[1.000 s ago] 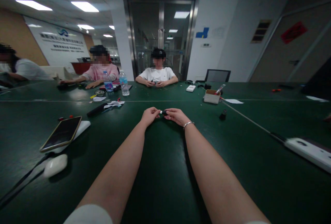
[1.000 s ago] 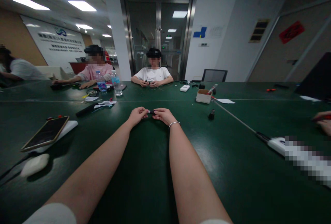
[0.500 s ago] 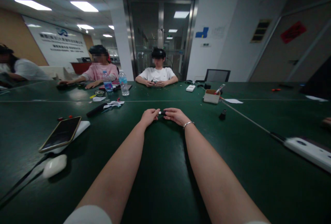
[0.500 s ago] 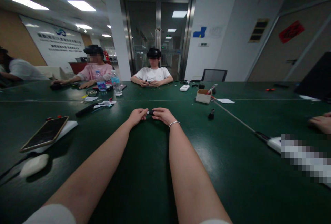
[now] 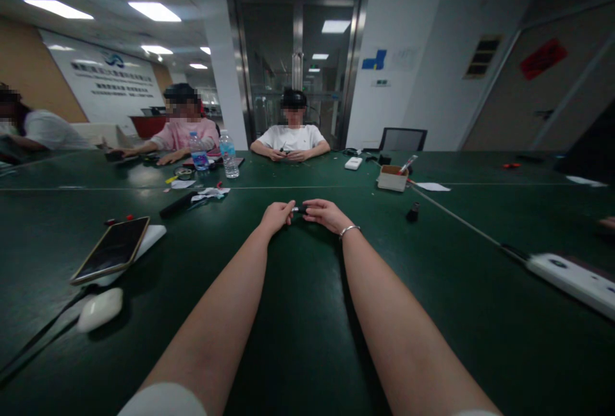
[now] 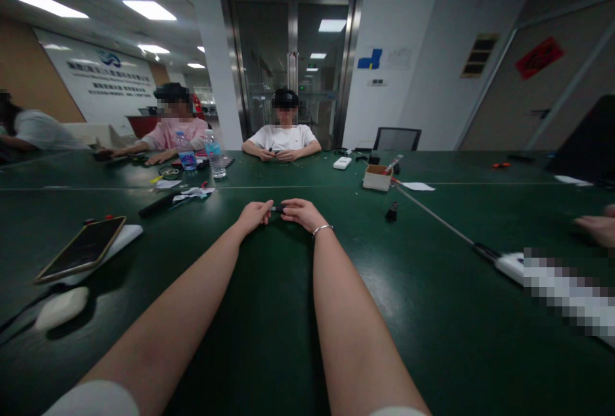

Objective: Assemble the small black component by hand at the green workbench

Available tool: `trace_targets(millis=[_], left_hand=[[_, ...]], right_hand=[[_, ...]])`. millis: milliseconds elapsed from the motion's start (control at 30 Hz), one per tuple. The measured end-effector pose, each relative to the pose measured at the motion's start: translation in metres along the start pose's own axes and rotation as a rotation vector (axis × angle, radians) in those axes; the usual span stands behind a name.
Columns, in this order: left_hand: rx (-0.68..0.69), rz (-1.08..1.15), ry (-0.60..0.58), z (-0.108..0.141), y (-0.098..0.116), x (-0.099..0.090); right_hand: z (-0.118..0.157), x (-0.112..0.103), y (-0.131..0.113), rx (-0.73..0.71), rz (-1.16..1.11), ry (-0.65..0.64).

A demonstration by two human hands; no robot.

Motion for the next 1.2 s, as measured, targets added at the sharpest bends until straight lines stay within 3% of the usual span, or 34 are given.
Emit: trace_targets(millis=[333, 600, 1200], left_hand=[[-0.007, -0.02, 0.018, 0.0016, 0.0023, -0.0015], [0.035, 0.169, 0.054, 0.0011, 0.0039, 0.0042], [0.022, 0.348, -0.036, 0.0015, 0.0056, 0.0038]], right_hand=[[0.0013, 0.0004, -0.0007, -0.005, 0.0, -0.011], [-0.0006, 0.0025, 0.0005, 0.015, 0.0, 0.063], [-0.002, 0.0012, 0.0009, -0.02, -0.026, 0.101]])
Point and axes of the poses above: each hand's wrist, its own z-axis away from the middle knuckle, its own x-axis out of the palm, y = z × x, the point moved 1 cm from there along -z, towards the middle knuckle, and after that the axes turned 13 degrees about -z, right-handed, at the moved point
